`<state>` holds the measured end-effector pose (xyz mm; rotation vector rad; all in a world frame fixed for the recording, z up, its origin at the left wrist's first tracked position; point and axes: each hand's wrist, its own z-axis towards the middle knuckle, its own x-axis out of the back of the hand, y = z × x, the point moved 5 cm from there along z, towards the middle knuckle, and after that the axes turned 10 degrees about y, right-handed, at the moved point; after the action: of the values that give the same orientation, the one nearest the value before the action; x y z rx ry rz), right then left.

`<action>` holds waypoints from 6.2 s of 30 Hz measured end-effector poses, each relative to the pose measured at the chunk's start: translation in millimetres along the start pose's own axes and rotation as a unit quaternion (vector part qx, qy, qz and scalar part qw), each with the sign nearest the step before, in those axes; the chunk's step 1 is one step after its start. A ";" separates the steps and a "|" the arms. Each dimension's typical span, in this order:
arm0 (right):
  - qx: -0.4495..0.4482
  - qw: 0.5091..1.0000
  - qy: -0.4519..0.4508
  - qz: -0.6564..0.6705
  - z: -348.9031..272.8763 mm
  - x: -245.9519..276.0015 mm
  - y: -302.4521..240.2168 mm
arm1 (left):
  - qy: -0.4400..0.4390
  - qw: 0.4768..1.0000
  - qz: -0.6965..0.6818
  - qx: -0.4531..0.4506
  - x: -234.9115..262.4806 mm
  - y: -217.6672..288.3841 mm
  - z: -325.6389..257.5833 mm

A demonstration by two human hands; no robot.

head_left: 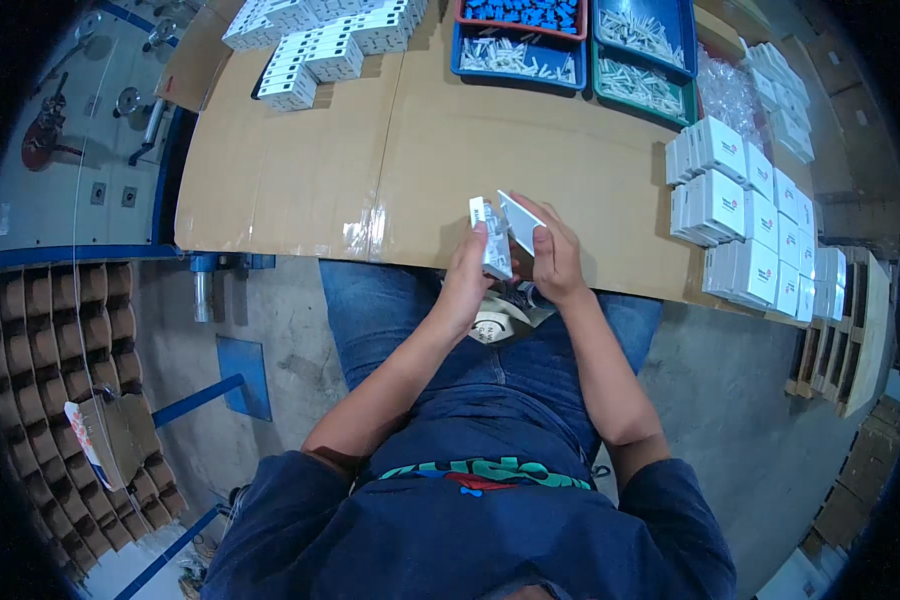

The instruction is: The recorder is assembling small electrical components into plastic cases and then packing those cases into small white boxes in a factory setting.

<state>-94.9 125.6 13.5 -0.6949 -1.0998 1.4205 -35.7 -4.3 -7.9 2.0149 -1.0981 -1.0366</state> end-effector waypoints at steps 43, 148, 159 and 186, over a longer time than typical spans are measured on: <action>-0.041 0.917 0.087 -0.386 -1.2 33.8 42.4 | 0.237 0.704 0.566 -0.357 35.2 21.1 52.8; -0.105 0.964 0.144 -0.198 245.7 346.2 14.9 | 0.269 0.662 0.572 -0.403 81.0 81.6 97.4; -0.243 0.969 -0.012 0.048 36.6 69.8 34.2 | 0.014 0.877 0.275 -0.393 11.3 58.9 20.7; -0.418 0.878 -0.051 0.227 -33.0 -19.0 59.3 | 0.094 0.919 0.182 -0.336 28.5 9.8 30.6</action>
<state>-86.6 120.2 -56.2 -1.5908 -1.7354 1.3316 -55.6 -38.1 -25.3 1.2683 -0.8177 -0.8462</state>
